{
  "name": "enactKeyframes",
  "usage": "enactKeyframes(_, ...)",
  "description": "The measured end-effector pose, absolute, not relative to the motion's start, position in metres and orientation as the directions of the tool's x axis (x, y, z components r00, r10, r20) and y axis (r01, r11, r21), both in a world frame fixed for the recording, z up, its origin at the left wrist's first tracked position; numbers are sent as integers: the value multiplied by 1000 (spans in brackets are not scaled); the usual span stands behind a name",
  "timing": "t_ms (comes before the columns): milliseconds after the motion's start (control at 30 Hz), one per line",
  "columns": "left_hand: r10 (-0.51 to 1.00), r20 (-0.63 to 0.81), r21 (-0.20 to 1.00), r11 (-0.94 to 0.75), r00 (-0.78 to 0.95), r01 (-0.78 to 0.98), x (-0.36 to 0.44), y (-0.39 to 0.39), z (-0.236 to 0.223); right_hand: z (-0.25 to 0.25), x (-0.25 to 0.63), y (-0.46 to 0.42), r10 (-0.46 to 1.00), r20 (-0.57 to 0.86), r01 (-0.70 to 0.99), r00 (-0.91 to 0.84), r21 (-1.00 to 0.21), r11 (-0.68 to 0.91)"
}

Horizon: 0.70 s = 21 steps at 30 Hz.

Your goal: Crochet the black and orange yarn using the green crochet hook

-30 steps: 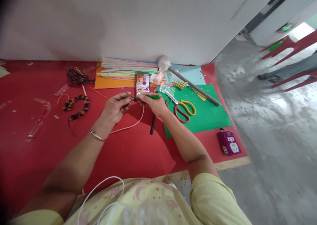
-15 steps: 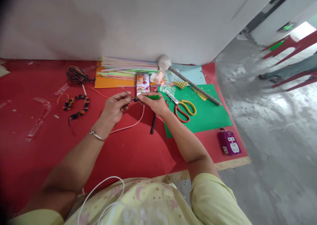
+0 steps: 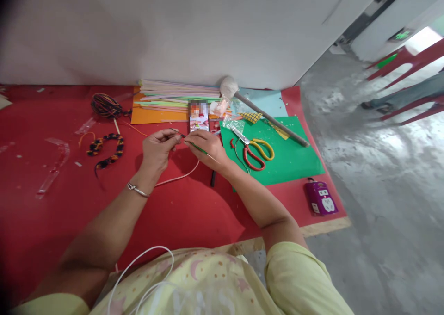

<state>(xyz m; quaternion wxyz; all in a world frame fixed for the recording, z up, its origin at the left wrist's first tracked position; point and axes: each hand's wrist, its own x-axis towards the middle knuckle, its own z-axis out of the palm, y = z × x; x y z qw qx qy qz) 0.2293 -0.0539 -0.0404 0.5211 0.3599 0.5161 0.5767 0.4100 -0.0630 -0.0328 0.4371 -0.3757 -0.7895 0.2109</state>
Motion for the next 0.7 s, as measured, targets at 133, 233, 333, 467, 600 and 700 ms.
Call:
enactKeyframes(133, 969, -74, 983, 32, -234, -179, 230, -54, -43, -36, 408, -63, 773, 539, 435, -334, -640, 634)
enactKeyframes(233, 972, 3, 994, -28, -235, -102, 230, -55, -45, -35, 405, -64, 807, 531, 396, -259, -703, 590)
enactKeyframes(333, 972, 45, 997, -56, -229, -43, 230, -56, -45, -33, 402, -64, 834, 515, 368, -196, -750, 550)
enactKeyframes(467, 975, 58, 997, -66, -213, -30, 230, -58, -44, -34, 401, -64, 817, 532, 344, -223, -741, 577)
enactKeyframes(600, 973, 42, 997, -57, -226, -58, 231, -57, -47, -35, 404, -63, 810, 526, 351, -260, -730, 587)
enactKeyframes(700, 971, 2, 991, -33, -241, -126, 233, -57, -46, -37, 407, -62, 773, 564, 385, -290, -671, 634)
